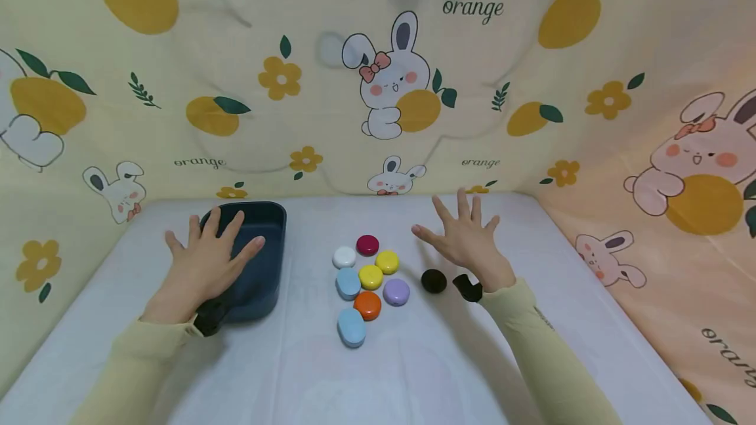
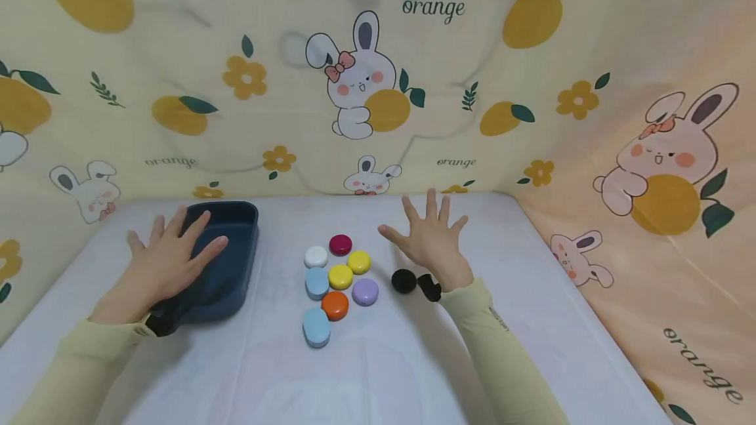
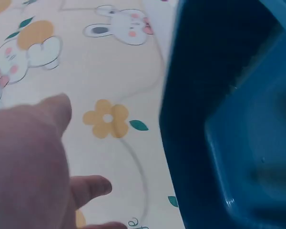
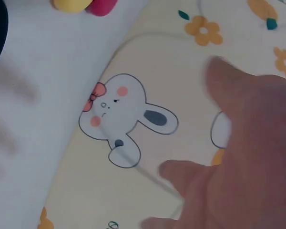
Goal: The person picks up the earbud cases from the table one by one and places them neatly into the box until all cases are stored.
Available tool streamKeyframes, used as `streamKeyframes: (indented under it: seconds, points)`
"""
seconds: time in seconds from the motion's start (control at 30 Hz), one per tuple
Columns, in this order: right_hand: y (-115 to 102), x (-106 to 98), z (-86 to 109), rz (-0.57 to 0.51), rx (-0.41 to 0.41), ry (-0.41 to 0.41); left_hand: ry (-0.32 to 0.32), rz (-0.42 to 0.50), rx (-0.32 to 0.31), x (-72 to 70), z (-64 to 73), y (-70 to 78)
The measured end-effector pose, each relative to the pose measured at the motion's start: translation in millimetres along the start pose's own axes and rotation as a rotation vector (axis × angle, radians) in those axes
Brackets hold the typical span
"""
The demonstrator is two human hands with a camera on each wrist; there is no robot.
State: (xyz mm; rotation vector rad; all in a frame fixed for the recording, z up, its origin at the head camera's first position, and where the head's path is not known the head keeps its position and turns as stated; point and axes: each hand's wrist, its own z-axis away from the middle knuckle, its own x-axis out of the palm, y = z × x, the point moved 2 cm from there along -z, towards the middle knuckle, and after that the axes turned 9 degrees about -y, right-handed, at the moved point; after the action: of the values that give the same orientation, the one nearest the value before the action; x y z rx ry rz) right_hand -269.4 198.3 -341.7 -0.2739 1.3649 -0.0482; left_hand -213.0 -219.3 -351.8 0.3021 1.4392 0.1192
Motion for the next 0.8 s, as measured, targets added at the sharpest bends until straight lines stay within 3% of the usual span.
streamKeyframes:
  seconds: [0.17,0.3,0.4,0.6,0.8]
  points:
    - [2.7,-0.6,9.5,-0.092,0.01,0.011,0.037,0.172,0.093,-6.1,7.5,-12.1]
    - [5.4,-1.7,14.6,-0.174,-0.05,0.079,0.087,0.29,0.141,-11.1,15.8,-27.9]
    - [10.3,-2.8,17.1,-0.23,-0.098,0.107,0.087,0.348,0.122,-14.2,21.1,-40.6]
    - [16.9,-3.7,17.4,-0.349,-0.176,0.157,0.008,0.533,0.038,-15.2,30.6,-75.7]
    - [21.3,4.7,16.0,-0.568,-0.18,0.091,-0.001,0.78,0.111,-7.0,31.3,-103.8]
